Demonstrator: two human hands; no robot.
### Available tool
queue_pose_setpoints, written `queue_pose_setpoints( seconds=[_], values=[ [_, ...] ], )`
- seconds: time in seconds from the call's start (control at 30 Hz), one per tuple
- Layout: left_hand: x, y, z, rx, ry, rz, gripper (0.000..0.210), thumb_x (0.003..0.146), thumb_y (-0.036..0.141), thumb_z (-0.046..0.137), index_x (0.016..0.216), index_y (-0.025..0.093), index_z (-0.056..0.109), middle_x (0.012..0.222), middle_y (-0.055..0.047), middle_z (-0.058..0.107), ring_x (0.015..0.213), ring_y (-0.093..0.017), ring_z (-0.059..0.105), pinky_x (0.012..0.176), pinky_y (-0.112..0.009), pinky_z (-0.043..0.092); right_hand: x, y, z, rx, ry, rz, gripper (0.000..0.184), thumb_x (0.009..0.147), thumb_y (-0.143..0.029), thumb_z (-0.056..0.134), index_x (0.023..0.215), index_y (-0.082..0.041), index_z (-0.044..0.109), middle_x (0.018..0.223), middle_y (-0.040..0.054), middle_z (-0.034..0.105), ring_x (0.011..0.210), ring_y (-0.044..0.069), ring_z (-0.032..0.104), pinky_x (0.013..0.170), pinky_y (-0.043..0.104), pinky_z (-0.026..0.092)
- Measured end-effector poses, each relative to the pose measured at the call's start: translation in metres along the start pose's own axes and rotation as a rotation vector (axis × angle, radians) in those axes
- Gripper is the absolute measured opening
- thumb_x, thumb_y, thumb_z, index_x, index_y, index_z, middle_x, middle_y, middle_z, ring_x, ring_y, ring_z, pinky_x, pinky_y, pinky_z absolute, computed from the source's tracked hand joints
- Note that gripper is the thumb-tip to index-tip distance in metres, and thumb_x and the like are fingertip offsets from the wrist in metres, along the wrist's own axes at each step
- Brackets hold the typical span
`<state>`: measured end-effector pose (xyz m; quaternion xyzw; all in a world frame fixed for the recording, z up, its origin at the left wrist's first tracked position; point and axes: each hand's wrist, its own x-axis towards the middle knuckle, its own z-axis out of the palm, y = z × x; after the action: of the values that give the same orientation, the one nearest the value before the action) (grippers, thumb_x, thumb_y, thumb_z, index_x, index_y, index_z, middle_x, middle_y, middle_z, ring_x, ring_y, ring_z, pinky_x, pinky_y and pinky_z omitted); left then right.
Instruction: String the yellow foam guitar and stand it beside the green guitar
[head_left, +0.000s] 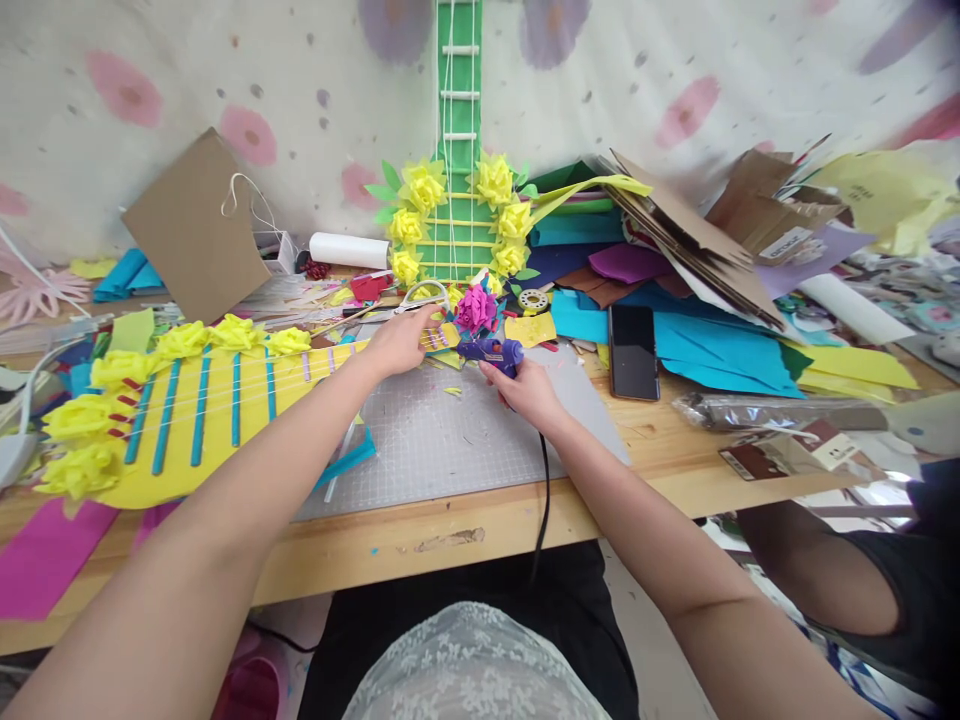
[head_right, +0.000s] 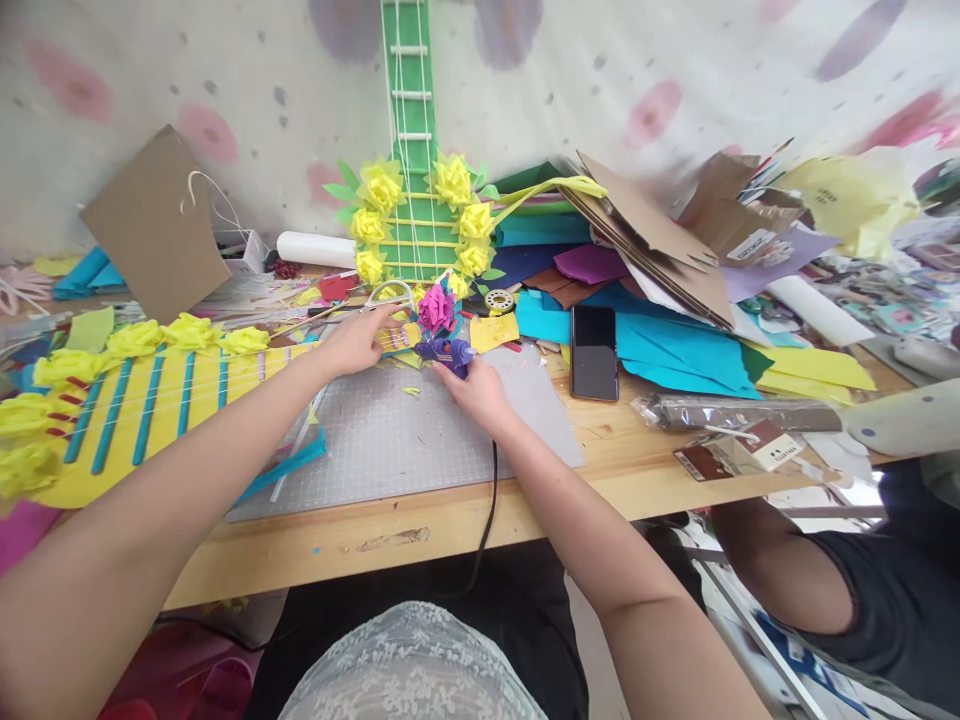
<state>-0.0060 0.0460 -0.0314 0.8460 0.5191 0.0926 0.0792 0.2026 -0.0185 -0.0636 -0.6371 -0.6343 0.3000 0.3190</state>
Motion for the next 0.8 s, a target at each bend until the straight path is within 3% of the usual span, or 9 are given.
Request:
queue_pose_setpoints(
  seconds=[0.37, 0.8],
  values=[
    [0.007, 0.001, 0.006, -0.1, -0.033, -0.059, 0.069, 0.069, 0.009, 0.046, 0.135, 0.018, 0.028, 0.122, -0.003, 0.06, 0.119, -0.02, 0.048, 0.096, -0.033, 0.04, 0.002, -0.005, 0.007, -0.031, -0.012, 0.053, 0.038, 0.078, -0.053, 0.049, 0.064, -0.018, 0.057, 0.046, 0.002, 0.054, 0.05, 0.017, 0.056, 0.05, 0.027, 0.042],
    [0.011, -0.007, 0.012, -0.249, -0.013, -0.149, 0.07, 0.063, 0.004, 0.045, 0.131, 0.016, 0.032, 0.117, -0.002, 0.063, 0.121, -0.016, 0.047, 0.099, -0.031, 0.038, 0.002, -0.002, 0.015, 0.083, -0.024, 0.129, 0.04, 0.077, -0.056, 0.048, 0.061, -0.019, 0.05, 0.044, 0.0007, 0.053, 0.039, 0.013, 0.051, 0.042, 0.025, 0.039]
  ],
)
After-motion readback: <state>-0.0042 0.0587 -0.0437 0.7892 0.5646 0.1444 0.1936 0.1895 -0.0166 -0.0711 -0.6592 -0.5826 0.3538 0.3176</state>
